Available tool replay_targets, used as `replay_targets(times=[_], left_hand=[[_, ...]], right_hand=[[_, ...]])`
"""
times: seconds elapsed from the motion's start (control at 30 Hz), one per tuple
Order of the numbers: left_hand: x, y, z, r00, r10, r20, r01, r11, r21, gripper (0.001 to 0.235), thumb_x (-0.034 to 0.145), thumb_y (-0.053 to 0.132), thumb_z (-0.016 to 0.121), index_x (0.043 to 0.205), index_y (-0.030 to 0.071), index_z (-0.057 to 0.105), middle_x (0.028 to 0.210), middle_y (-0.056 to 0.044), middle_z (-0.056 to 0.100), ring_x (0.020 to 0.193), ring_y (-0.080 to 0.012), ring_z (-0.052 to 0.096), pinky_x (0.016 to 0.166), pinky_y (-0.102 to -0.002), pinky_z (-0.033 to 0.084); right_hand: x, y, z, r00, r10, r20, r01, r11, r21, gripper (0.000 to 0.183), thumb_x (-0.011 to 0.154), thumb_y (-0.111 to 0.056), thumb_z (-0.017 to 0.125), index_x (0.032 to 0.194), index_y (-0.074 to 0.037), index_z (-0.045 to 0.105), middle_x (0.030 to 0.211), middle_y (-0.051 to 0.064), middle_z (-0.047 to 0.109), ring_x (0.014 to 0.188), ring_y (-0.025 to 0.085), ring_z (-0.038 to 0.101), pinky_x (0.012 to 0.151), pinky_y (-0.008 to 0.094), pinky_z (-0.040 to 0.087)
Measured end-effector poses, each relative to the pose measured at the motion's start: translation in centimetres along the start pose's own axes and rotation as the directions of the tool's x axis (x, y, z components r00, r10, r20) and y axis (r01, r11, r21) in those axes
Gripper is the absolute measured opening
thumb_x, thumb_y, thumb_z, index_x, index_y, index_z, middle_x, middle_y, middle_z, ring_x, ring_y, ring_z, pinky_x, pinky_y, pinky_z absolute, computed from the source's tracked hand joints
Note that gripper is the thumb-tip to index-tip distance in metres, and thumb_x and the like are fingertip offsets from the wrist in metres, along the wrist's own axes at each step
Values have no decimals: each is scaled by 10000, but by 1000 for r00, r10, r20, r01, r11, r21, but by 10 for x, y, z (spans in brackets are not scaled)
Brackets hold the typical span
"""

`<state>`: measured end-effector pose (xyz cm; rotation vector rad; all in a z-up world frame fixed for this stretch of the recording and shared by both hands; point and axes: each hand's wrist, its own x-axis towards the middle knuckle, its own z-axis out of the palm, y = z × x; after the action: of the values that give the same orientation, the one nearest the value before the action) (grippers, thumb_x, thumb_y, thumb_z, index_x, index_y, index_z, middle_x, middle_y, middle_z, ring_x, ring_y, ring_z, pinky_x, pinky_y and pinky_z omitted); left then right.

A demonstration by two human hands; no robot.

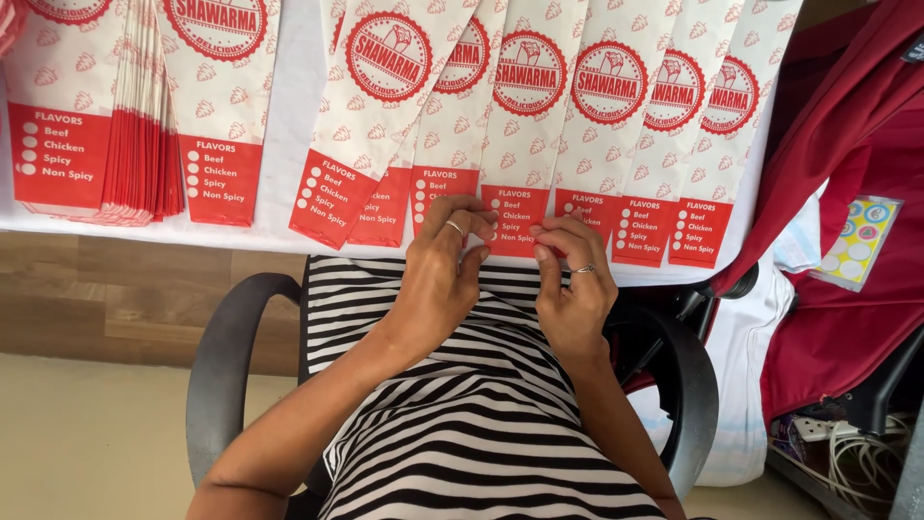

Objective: Applying glue to the edges of shawarma bags and stacking them to prepare for food packaging.

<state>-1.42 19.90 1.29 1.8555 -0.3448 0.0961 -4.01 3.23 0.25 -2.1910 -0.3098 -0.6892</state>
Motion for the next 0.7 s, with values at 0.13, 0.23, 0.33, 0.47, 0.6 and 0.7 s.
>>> replay_targets(times=[0.13,0.23,0.33,0.47,0.6,0.7], left_hand=[[-3,-1,12,999,42,-20,-39,988,153,136,909,-60,680,1039,-39,645,1117,-179,590,1163,-404,656,999,-457,524],[-4,-12,22,992,124,-30,-110,951,290,209,928,64,746,1074,-40,638,1124,-189,574,1175,-386,639,1031,-464,485],[-7,-18,18,990,141,-15,-132,955,265,222,932,59,730,1106,-35,630,1130,-187,576,1173,-389,635,1036,-472,484],[-16,-22,11,976,215,43,-219,942,255,171,1026,-7,525,1166,-39,619,1190,-182,569,1223,-372,614,1077,-453,477],[-18,-21,15,956,286,68,-292,896,334,197,1008,-57,509,1177,-69,610,1168,-223,577,1200,-388,622,1081,-467,475],[-19,-19,14,934,348,84,-351,844,405,219,1004,-71,501,1198,-86,603,1184,-239,571,1226,-390,601,1098,-469,458]], right_hand=[[1,-1,-1,1000,-24,11,24,1000,-11,109,956,112,666,1049,56,675,996,125,679,1030,331,704,1026,544,528],[2,-4,-2,999,-41,18,41,999,-31,132,948,108,687,1069,56,675,1018,132,683,1043,334,703,1021,540,534],[4,-6,-5,999,-40,34,41,998,-39,130,950,103,694,1070,56,676,1022,131,685,1046,328,703,1019,533,540],[5,-7,-6,999,-17,42,18,999,-38,142,930,119,704,1057,63,677,1006,129,683,1061,335,697,1056,556,513],[5,-9,4,1000,-28,5,28,996,-83,150,933,107,726,1067,70,669,997,142,670,1039,342,690,1060,574,502],[2,-7,4,1000,-21,16,22,998,-55,234,899,67,796,1085,66,653,1028,136,661,1064,345,683,1078,593,488]])
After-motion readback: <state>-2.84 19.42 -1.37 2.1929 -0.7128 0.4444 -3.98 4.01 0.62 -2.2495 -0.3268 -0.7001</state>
